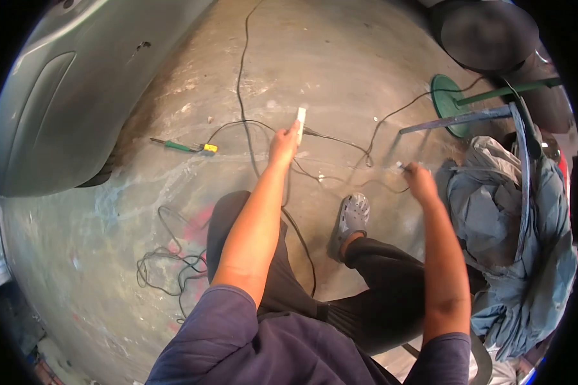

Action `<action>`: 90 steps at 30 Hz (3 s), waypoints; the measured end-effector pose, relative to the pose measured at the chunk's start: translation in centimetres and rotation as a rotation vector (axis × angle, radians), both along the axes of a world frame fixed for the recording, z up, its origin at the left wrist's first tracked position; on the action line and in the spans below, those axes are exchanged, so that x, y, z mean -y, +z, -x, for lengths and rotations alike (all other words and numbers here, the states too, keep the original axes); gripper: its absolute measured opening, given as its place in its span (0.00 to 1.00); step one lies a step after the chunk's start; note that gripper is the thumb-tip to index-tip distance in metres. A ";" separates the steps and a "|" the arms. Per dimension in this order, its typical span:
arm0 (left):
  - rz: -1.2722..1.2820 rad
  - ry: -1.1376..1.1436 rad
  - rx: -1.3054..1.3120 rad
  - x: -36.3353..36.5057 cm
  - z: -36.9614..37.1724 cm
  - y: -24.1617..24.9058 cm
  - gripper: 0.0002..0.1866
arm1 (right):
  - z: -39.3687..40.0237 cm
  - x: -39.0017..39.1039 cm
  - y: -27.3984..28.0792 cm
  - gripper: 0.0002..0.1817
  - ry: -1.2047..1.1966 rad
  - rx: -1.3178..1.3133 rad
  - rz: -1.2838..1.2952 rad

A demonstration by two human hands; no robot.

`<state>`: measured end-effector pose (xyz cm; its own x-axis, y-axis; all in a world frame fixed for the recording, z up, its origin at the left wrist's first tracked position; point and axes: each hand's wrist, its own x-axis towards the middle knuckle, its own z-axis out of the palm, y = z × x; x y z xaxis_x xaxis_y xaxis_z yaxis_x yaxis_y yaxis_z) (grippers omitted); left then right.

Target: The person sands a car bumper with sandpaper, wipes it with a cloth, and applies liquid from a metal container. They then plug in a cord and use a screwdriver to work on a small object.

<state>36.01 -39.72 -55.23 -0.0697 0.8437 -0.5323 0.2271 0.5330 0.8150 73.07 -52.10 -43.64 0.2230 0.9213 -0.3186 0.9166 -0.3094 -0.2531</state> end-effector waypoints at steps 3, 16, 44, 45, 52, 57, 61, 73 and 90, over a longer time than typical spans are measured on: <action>-0.028 0.045 0.028 -0.6 0.4 1.5 0.31 | -3.2 0.2 6.9 0.13 -0.028 -0.124 -0.150; -0.239 0.170 -0.028 -3.0 6.1 3.8 0.31 | -10.3 7.0 40.4 0.21 -0.467 -0.612 -1.107; 0.163 -0.274 -0.064 0.9 -0.8 -9.1 0.34 | 2.4 18.4 35.4 0.11 -0.213 0.530 -0.613; 0.167 -0.265 -0.058 1.7 -1.4 -10.9 0.35 | 4.6 17.7 32.4 0.09 -0.589 0.200 -0.486; 0.233 -0.188 -0.021 5.0 -4.1 -15.3 0.37 | 3.1 34.3 5.9 0.14 -0.785 -0.376 -0.031; 0.274 -0.242 -0.070 4.6 -3.0 -18.5 0.30 | 17.4 53.1 -8.4 0.17 -1.229 -0.663 0.142; 0.354 -0.295 -0.025 4.4 -3.5 -17.4 0.20 | 25.8 54.3 -9.5 0.18 -1.451 -0.738 0.310; 0.252 -0.804 -0.498 -1.8 1.6 -27.1 0.22 | 33.2 79.5 2.8 0.19 -1.211 -0.513 1.161; 0.124 0.070 -0.237 0.4 31.2 -14.2 0.11 | 6.4 46.4 -15.0 0.20 -1.055 -0.588 0.461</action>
<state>4.78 -40.13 -69.48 -0.2603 0.7618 -0.5933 0.3626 0.6466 0.6711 66.63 -98.54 -58.63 0.4894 0.1663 -0.8561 -0.0344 -0.9772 -0.2094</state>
